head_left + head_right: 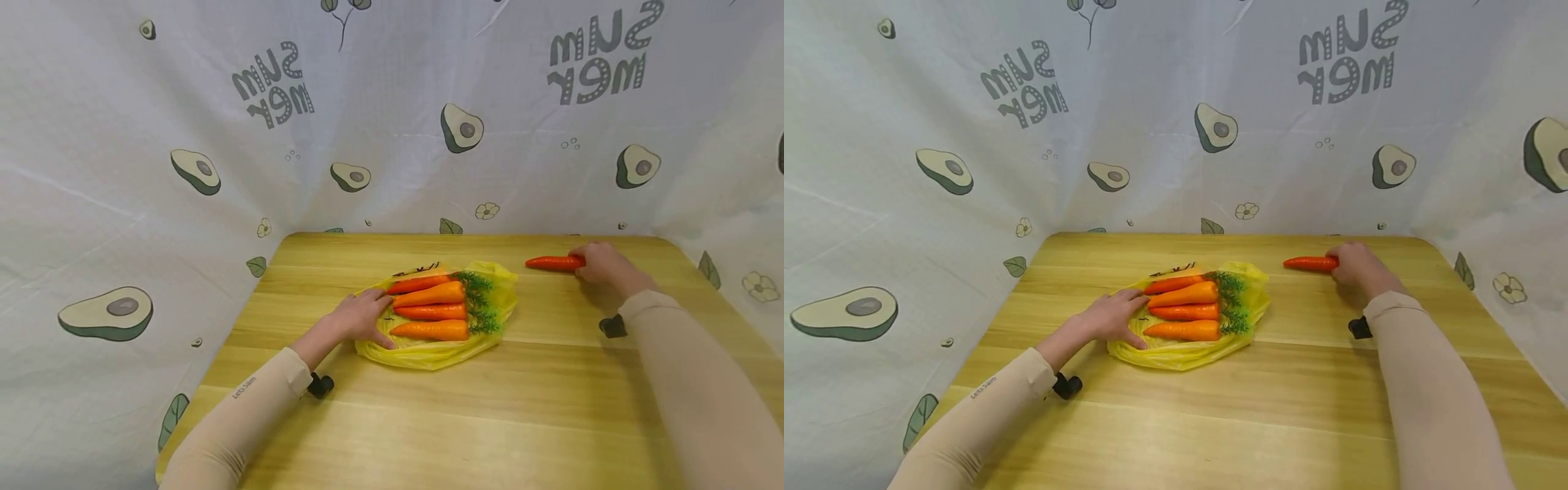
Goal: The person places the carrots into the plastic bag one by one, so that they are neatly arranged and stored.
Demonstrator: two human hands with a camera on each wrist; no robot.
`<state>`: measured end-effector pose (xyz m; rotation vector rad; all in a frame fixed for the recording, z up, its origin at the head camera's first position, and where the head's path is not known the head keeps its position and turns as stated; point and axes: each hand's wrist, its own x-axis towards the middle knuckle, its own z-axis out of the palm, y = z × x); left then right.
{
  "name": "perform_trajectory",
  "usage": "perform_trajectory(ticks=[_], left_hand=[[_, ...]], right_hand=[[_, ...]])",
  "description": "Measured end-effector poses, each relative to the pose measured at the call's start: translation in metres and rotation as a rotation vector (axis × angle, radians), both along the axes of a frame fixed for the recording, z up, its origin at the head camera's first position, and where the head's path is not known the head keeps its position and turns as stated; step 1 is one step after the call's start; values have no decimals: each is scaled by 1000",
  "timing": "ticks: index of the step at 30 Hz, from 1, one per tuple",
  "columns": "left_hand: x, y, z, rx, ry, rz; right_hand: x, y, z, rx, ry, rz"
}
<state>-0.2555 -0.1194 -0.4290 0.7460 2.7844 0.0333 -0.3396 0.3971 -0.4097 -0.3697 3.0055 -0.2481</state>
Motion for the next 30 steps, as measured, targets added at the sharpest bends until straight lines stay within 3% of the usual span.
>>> perform_trajectory(ticks=[14,30], left_hand=[[2,2,3,-17,11,-17],[0,2,6,-77,39,-21]], right_hand=[[10,-6,24,20,-14,35],[41,-45,65,32,67,86]])
